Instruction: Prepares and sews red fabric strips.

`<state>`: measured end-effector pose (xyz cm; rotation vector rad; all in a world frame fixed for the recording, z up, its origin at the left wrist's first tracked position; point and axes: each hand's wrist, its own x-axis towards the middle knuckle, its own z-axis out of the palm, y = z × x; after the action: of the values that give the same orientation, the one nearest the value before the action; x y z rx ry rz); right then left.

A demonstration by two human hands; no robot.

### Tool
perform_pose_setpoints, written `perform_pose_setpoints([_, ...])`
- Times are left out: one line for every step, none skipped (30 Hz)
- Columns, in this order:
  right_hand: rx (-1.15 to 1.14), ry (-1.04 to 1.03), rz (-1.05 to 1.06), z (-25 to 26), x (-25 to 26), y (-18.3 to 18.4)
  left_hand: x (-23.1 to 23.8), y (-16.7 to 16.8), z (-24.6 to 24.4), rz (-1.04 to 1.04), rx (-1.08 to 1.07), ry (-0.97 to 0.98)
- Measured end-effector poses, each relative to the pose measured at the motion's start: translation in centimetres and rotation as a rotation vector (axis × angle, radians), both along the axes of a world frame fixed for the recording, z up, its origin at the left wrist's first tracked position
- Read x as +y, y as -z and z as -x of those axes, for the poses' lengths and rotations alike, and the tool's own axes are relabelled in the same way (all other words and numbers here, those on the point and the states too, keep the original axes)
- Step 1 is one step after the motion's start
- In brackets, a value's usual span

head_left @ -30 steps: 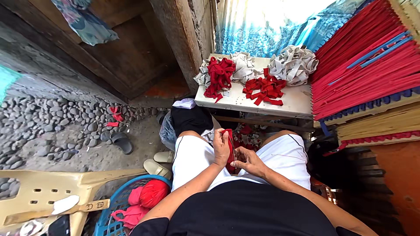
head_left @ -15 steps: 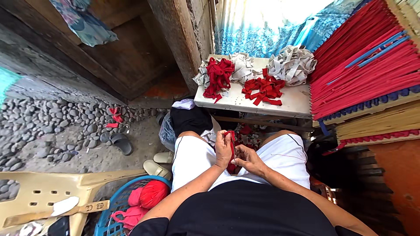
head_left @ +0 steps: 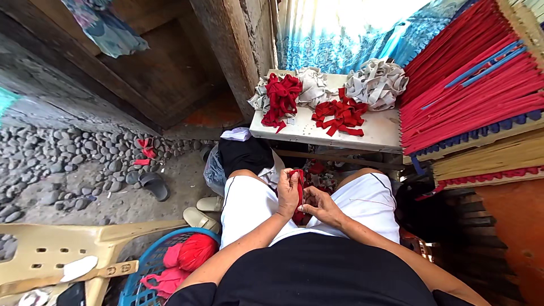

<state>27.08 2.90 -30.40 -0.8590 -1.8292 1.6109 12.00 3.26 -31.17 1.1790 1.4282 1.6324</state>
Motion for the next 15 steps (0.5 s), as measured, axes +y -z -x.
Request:
perform_pose_setpoints([0.007,0.009,-0.003,0.01,0.06,0.07,-0.08,0.09,-0.11,-0.006,-0.002,0.008])
perform_pose_setpoints([0.009,0.015,-0.006,0.02,0.13,0.14,-0.12,0.16,-0.19,-0.014,-0.005,0.013])
perform_pose_setpoints([0.009,0.018,-0.01,0.03,0.18,0.15,-0.13,0.18,-0.24,-0.022,-0.009,0.016])
perform_pose_setpoints([0.004,0.021,-0.015,0.04,0.2,0.15,-0.14,0.15,-0.27,-0.025,-0.011,0.019])
perform_pose_setpoints([0.0,0.023,-0.019,0.04,0.2,0.15,-0.18,0.08,-0.31,-0.022,-0.012,0.02])
perform_pose_setpoints([-0.003,0.026,-0.023,0.03,0.17,0.14,-0.23,-0.02,-0.34,-0.014,-0.015,0.022])
perform_pose_setpoints([-0.006,0.033,-0.027,0.0,0.15,0.16,-0.24,-0.08,-0.36,-0.008,-0.02,0.022])
perform_pose_setpoints([-0.013,0.041,-0.031,-0.04,0.12,0.17,-0.21,-0.11,-0.37,-0.001,-0.03,0.02])
perform_pose_setpoints([-0.024,0.045,-0.027,-0.1,0.12,0.12,-0.18,-0.15,-0.31,0.007,-0.042,0.019])
perform_pose_setpoints([-0.032,0.044,-0.02,-0.16,0.13,0.05,-0.12,-0.19,-0.22,0.013,-0.055,0.016])
perform_pose_setpoints([-0.038,0.04,-0.012,-0.2,0.14,-0.04,-0.09,-0.24,-0.12,0.019,-0.065,0.018])
perform_pose_setpoints([-0.036,0.034,-0.004,-0.22,0.14,-0.13,-0.06,-0.26,-0.03,0.025,-0.071,0.018])
perform_pose_setpoints([-0.031,0.027,0.002,-0.23,0.16,-0.23,-0.01,-0.21,0.05,0.026,-0.073,0.022])
perform_pose_setpoints([-0.027,0.025,0.006,-0.23,0.16,-0.31,0.02,-0.18,0.12,0.025,-0.073,0.027])
perform_pose_setpoints([-0.024,0.028,0.008,-0.2,0.17,-0.31,0.05,-0.11,0.17,0.021,-0.072,0.03])
